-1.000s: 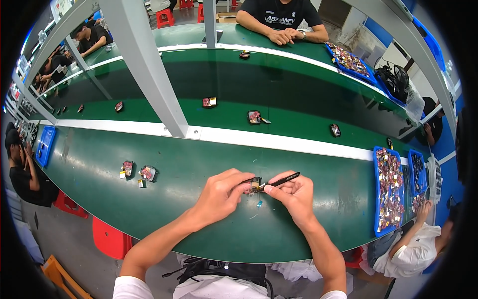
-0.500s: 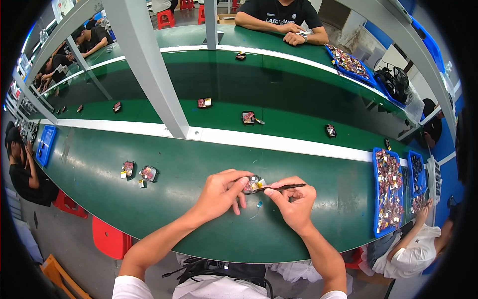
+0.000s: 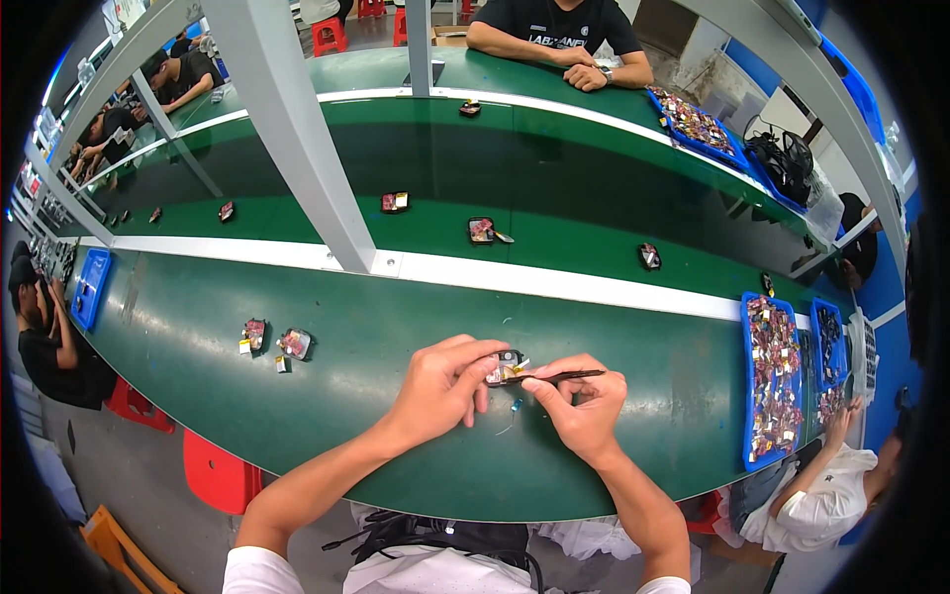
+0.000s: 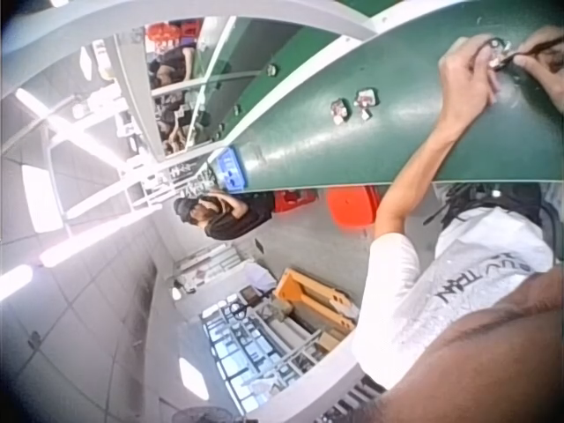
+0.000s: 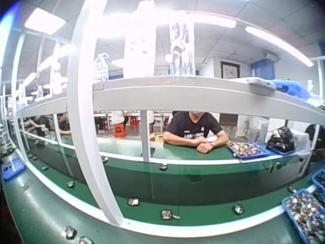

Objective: Assembling small electronic components using tweezers at a factory workstation.

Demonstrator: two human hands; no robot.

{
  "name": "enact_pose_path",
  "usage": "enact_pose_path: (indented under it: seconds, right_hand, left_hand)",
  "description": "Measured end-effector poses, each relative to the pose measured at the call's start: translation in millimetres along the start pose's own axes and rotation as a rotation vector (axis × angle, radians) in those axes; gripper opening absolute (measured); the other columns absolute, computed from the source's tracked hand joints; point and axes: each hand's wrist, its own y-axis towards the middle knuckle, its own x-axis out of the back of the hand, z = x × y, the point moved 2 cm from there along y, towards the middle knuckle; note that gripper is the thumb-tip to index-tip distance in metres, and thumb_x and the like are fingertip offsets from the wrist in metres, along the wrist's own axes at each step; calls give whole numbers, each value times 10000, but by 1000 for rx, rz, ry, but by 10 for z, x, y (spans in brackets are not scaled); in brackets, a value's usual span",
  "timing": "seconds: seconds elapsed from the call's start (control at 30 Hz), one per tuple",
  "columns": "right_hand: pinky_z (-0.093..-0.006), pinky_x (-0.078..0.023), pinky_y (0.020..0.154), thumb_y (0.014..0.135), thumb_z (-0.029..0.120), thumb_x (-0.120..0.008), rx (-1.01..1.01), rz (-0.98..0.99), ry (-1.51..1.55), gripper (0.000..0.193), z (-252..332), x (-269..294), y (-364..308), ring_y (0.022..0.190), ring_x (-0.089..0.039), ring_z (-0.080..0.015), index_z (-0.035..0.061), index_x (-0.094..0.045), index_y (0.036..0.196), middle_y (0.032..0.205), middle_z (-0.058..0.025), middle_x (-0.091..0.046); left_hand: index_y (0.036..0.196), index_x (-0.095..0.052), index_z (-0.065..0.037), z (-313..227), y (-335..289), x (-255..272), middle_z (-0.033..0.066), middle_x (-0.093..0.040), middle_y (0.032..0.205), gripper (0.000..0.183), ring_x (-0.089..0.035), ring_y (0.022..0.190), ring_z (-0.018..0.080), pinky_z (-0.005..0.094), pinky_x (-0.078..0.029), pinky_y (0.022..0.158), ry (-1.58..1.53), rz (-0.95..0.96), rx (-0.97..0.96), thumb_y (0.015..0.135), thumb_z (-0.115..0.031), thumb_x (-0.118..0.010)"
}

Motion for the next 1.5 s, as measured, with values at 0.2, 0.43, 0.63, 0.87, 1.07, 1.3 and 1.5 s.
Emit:
enact_pose_path:
  seconds: [0.2,0.43,0.63,0.87,1.07,1.3,1.5]
  right_hand:
    - [-210,-230,447,783,0,-841,-23,31,33,149,-33,3,-4,442,-363,15,20,-752,900,499,60,-496]
    - [-211,-239,451,780,2,-843,-29,51,20,161,-55,7,3,441,-373,13,25,-748,908,498,55,-494]
    - [-203,-264,447,770,7,-847,49,58,-11,174,44,-9,10,432,-386,5,29,-749,912,559,32,-613]
    - [-206,-305,431,760,-5,-837,101,67,-95,125,107,-14,0,406,-411,-18,56,-753,829,679,-2,-718]
    - [-227,-378,431,751,-45,-810,257,107,-123,141,201,-46,16,401,-455,-55,64,-749,816,817,-72,-781]
    - [-231,-403,443,737,-43,-816,410,132,-187,165,133,-69,5,415,-480,-68,61,-744,842,862,-74,-787]
    - [-206,-356,432,764,-30,-830,273,-182,-199,161,75,115,139,429,-448,-36,20,-733,882,921,-80,-788]
  left_hand:
    - [1231,-656,89,-9,-15,22,87,-580,928,258,-638,610,131,240,-477,428,142,38,-95,1023,-27,-556]
    - [1242,-646,95,-46,-7,28,87,-563,938,277,-616,595,115,237,-466,419,90,57,-4,988,-8,-615]
    - [1225,-659,76,-55,-5,34,76,-578,933,264,-618,600,108,241,-464,409,70,12,6,979,-13,-625]
    - [1224,-645,93,-84,-9,23,82,-566,947,259,-609,602,101,231,-463,415,57,28,46,991,-15,-610]
    - [1195,-647,89,-21,-2,15,83,-614,929,234,-596,579,84,224,-454,408,98,2,37,984,-8,-616]
    - [1149,-654,83,94,72,-38,78,-651,880,199,-589,537,81,233,-453,399,209,-67,-3,973,-4,-619]
    - [1114,-634,64,-140,1010,-22,108,-675,718,186,-637,485,140,302,-490,469,283,-149,-49,964,-40,-595]
